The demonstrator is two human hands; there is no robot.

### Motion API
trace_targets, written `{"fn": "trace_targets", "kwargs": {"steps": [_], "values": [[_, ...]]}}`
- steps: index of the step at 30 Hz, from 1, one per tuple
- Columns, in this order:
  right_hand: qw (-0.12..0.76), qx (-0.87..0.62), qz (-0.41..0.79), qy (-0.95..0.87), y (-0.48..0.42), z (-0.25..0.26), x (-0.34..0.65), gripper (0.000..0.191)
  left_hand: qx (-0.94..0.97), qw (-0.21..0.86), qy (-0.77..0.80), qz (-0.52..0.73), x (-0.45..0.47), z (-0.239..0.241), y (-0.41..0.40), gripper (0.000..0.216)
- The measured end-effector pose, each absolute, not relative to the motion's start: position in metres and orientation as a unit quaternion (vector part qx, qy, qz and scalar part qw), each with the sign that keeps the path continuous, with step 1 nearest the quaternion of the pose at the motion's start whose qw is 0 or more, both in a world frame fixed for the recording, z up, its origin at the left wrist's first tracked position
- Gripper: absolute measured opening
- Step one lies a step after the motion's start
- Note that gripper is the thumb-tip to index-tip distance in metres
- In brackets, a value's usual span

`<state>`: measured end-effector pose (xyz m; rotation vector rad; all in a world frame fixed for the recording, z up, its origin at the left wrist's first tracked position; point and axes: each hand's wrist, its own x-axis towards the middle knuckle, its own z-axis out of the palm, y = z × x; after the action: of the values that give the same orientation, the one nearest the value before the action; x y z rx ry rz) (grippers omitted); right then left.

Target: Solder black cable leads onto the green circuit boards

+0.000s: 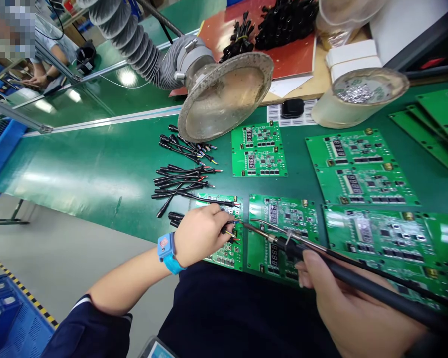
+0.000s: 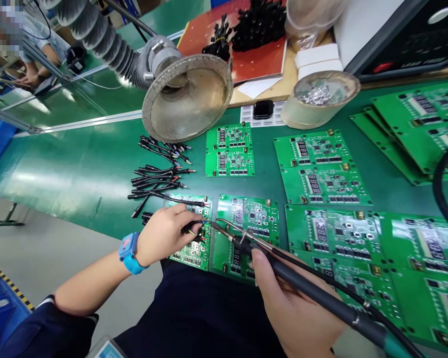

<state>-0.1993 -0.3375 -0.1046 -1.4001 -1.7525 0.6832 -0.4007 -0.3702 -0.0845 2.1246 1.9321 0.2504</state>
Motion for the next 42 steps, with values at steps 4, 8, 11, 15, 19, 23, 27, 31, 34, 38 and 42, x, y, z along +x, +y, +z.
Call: {"fn": "trace_targets", "kwargs": {"steps": [4, 8, 11, 15, 19, 23, 27, 31, 34, 38, 42], "values": [[0.402, -0.563, 0.289, -0.662, -0.341, -0.107, -0.2, 0.023, 0.725, 0.124, 0.673, 0.079, -0.398, -0.085, -0.371, 0.022], [0.416, -0.619, 0.336, -0.575, -0.346, -0.115, -0.196, 0.008, 0.722, 0.118, 0.677, 0.075, -0.396, -0.086, -0.37, 0.021], [0.42, -0.632, 0.358, -0.544, -0.346, -0.119, -0.194, 0.008, 0.724, 0.116, 0.677, 0.07, -0.396, -0.086, -0.37, 0.021], [0.402, -0.633, 0.333, -0.572, -0.341, -0.114, -0.197, 0.011, 0.726, 0.116, 0.675, 0.06, -0.396, -0.084, -0.37, 0.022], [0.394, -0.609, 0.312, -0.614, -0.337, -0.106, -0.202, 0.018, 0.733, 0.12, 0.668, 0.046, -0.396, -0.08, -0.37, 0.023], [0.389, -0.595, 0.286, -0.642, -0.337, -0.103, -0.204, 0.021, 0.739, 0.123, 0.662, 0.035, -0.397, -0.077, -0.37, 0.023], [0.385, -0.58, 0.271, -0.664, -0.337, -0.103, -0.205, 0.023, 0.751, 0.111, 0.65, 0.013, -0.397, -0.074, -0.37, 0.024], [0.382, -0.573, 0.261, -0.677, -0.335, -0.102, -0.206, 0.025, 0.775, 0.092, 0.624, -0.04, -0.396, -0.071, -0.369, 0.026], [0.39, -0.575, 0.26, -0.671, -0.334, -0.101, -0.206, 0.023, 0.791, 0.074, 0.603, -0.069, -0.395, -0.071, -0.368, 0.025], [0.397, -0.568, 0.277, -0.666, -0.334, -0.099, -0.206, 0.024, 0.803, 0.063, 0.588, -0.077, -0.395, -0.072, -0.367, 0.025], [0.407, -0.586, 0.301, -0.633, -0.336, -0.104, -0.204, 0.018, 0.805, 0.057, 0.584, -0.088, -0.394, -0.072, -0.367, 0.024]]}}
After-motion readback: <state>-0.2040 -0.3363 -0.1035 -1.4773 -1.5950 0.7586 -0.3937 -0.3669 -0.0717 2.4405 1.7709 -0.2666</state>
